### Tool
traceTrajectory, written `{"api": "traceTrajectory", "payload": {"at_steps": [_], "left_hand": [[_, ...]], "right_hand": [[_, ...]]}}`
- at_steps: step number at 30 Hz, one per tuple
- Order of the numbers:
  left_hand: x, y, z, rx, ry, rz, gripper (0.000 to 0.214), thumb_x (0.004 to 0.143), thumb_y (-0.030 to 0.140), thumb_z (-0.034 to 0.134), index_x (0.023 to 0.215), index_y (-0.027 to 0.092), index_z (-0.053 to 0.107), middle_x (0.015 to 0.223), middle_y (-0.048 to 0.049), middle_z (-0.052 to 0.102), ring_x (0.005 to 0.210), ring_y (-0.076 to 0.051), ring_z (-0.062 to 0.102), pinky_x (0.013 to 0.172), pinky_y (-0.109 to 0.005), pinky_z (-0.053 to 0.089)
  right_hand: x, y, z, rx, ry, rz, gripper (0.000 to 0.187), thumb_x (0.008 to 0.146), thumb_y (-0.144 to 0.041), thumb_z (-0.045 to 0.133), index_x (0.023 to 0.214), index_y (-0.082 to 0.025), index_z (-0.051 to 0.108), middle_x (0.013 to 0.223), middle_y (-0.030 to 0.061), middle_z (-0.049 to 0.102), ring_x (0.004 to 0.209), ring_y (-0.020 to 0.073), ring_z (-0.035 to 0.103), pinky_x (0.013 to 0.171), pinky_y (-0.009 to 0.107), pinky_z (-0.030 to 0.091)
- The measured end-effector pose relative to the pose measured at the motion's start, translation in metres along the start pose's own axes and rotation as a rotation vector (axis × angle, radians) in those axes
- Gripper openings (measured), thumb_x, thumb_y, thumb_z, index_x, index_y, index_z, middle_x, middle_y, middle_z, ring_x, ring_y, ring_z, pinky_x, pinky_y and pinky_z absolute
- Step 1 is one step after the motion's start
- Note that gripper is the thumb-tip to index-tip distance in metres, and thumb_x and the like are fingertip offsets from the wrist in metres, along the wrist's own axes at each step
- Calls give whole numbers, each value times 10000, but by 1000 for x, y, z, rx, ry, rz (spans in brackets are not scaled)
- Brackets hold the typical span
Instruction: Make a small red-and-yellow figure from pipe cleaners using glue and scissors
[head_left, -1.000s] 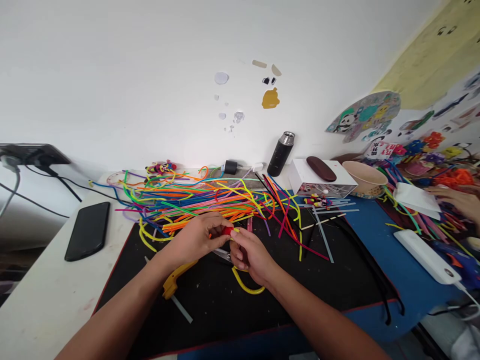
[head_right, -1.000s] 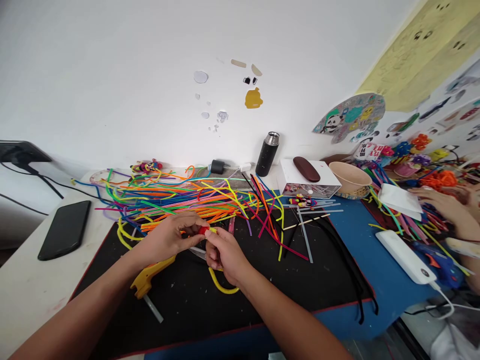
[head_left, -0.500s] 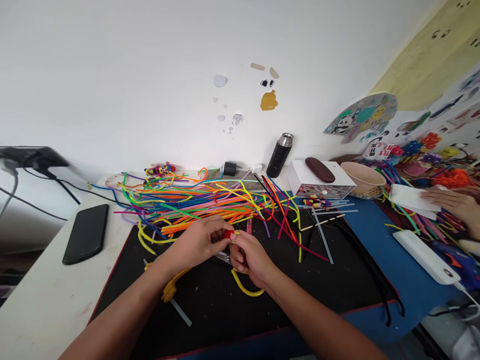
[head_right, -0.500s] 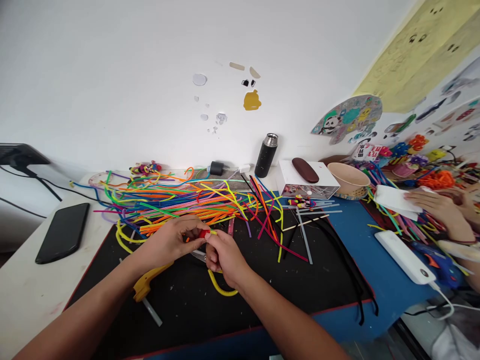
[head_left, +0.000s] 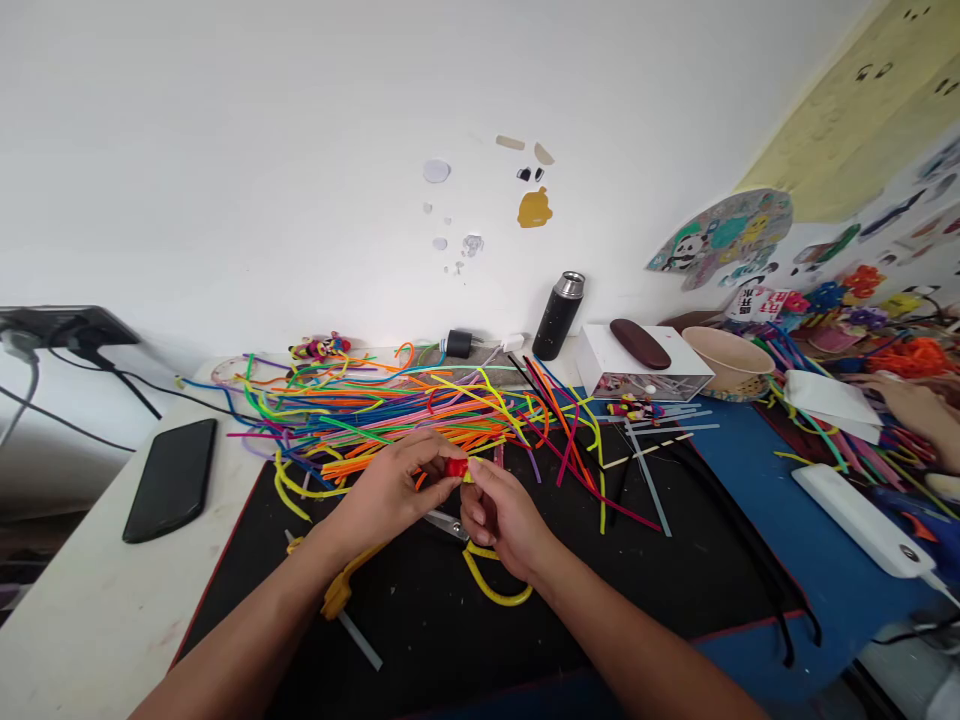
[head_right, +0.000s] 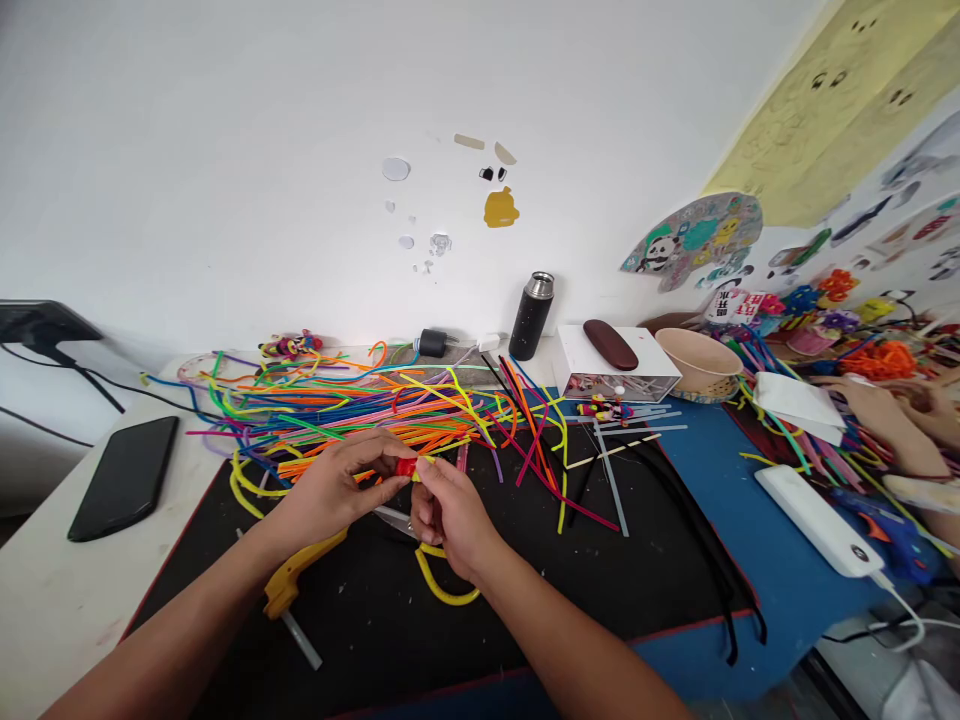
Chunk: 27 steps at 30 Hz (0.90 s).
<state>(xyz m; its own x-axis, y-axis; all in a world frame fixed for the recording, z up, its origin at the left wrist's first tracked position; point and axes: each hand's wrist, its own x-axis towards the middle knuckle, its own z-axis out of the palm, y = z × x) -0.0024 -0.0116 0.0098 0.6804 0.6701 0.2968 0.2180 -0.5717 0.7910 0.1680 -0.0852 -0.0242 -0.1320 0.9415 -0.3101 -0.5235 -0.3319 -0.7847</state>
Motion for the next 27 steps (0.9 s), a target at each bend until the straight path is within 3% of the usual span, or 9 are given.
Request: {"api": "traceTrajectory", "payload": {"at_steps": [8,16,27], "left_hand": [[0,3,1,22,-11,1,139,965,209,654,1090,213,715,1019,-70,710,892,-192,671,810,-312,563],[-1,0,7,70,3,-3,115,969,221,662,1076,194,695,951,-49,680,809,-166,642,748,-283,533],[-1,0,5,39,11,-6,105,972,201,644,1064,201,693,1001,-64,709,894,-192,669,797,-304,558]], "right_hand": [[1,0,-1,-18,-1,-10,478,851,-603,760,812,-214,486,512,-110,445,350,42,324,365,201,144],[1,6,-2,-13,15,-7,470,872,-615,733,840,-219,483,506,-113,445,342,48,336,362,201,137],[1,5,-2,21,-19,-7,472,870,-626,737,891,-213,510,516,-116,463,326,42,331,355,198,122]]}}
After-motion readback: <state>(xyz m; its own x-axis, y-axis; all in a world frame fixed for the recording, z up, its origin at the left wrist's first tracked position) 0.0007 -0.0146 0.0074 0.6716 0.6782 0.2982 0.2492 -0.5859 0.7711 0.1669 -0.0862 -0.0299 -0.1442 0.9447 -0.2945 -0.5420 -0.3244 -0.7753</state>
